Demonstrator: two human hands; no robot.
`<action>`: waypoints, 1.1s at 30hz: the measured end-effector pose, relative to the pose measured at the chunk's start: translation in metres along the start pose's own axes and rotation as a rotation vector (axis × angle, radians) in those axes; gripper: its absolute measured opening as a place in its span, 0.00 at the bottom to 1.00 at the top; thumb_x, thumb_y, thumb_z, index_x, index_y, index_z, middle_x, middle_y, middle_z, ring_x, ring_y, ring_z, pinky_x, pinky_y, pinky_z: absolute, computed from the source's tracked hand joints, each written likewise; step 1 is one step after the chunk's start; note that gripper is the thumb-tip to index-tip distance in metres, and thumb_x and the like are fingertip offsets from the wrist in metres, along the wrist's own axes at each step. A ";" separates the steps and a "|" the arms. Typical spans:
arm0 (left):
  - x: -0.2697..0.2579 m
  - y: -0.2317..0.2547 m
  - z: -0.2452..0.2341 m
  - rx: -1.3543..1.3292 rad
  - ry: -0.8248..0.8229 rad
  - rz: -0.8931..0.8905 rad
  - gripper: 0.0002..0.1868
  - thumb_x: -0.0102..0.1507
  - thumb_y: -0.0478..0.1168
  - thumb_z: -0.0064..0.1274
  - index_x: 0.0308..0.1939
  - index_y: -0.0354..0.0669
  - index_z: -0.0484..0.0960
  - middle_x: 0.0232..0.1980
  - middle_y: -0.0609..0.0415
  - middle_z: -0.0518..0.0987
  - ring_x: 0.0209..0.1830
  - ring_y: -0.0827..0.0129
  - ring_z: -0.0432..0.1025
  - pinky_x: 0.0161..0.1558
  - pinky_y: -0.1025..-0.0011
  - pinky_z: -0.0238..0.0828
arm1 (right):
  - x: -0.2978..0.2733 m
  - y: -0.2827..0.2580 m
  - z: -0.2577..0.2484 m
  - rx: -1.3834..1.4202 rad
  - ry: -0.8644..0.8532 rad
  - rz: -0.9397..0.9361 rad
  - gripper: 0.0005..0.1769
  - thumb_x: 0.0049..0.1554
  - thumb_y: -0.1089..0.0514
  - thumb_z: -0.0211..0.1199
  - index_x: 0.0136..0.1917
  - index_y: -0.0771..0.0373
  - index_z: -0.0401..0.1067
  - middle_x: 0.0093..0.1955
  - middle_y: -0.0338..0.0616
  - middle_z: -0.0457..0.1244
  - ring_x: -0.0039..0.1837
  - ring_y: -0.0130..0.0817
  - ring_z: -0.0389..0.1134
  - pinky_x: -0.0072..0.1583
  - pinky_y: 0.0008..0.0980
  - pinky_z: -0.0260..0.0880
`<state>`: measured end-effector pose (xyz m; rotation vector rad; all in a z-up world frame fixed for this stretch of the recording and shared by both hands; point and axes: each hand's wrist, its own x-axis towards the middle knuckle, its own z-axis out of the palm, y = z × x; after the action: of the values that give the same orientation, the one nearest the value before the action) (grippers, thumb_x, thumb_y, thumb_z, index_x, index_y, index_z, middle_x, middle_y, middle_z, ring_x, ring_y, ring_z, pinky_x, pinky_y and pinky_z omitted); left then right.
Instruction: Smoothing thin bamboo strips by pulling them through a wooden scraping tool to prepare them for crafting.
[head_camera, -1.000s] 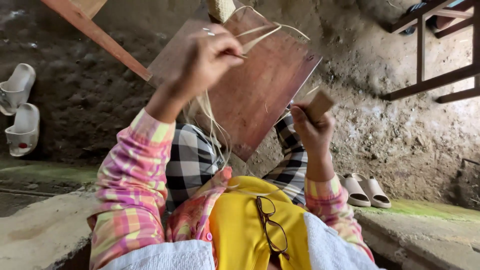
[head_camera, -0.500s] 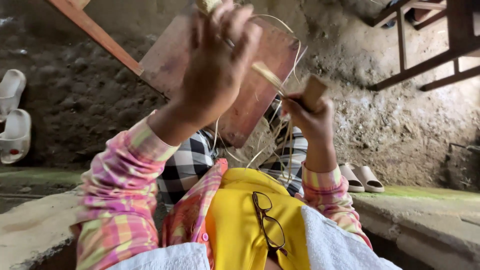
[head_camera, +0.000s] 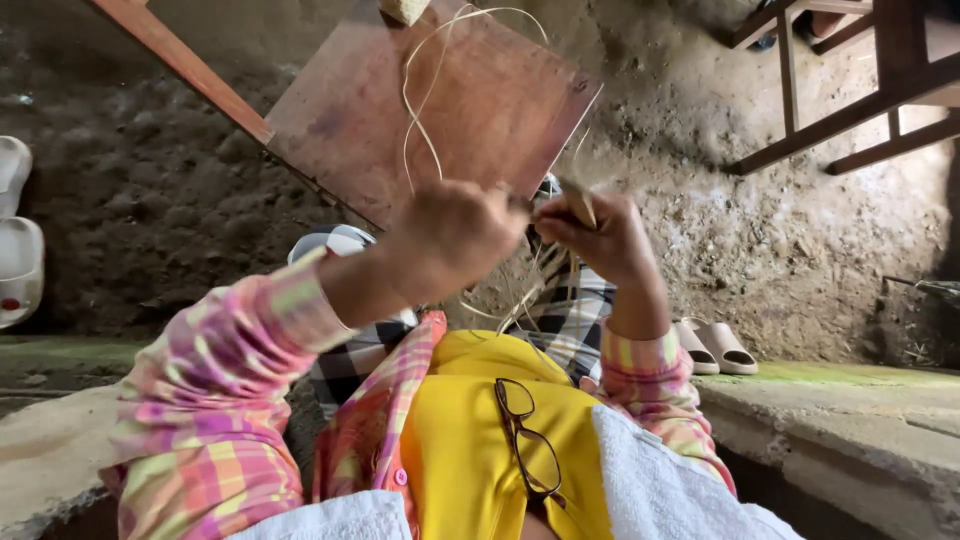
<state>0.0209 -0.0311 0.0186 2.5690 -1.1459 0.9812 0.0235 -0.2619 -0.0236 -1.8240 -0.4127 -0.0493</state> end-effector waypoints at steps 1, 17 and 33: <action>0.002 -0.011 -0.015 -0.047 -0.126 0.014 0.11 0.54 0.29 0.56 0.38 0.46 0.84 0.26 0.55 0.76 0.24 0.60 0.74 0.26 0.60 0.72 | 0.000 -0.004 -0.010 -0.094 -0.070 0.062 0.08 0.53 0.66 0.72 0.48 0.67 0.81 0.34 0.54 0.69 0.39 0.38 0.70 0.45 0.37 0.67; -0.016 -0.046 0.020 -0.742 -0.789 -0.455 0.06 0.66 0.41 0.50 0.42 0.58 0.82 0.31 0.49 0.83 0.26 0.52 0.79 0.35 0.64 0.76 | -0.023 0.049 -0.071 -0.436 -0.016 0.098 0.07 0.54 0.63 0.73 0.47 0.62 0.81 0.35 0.54 0.69 0.38 0.53 0.70 0.48 0.45 0.68; -0.188 -0.253 -0.020 -0.199 -0.002 -0.733 0.19 0.95 0.37 0.34 0.60 0.25 0.78 0.56 0.38 0.79 0.49 0.49 0.73 0.57 0.53 0.70 | -0.107 0.095 -0.261 -0.654 0.850 0.810 0.07 0.66 0.63 0.61 0.51 0.58 0.81 0.50 0.45 0.73 0.43 0.25 0.74 0.45 0.20 0.79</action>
<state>0.0985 0.2662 -0.0551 2.4929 -0.2159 0.6393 -0.0010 -0.5560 -0.0607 -2.2571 1.0473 -0.4149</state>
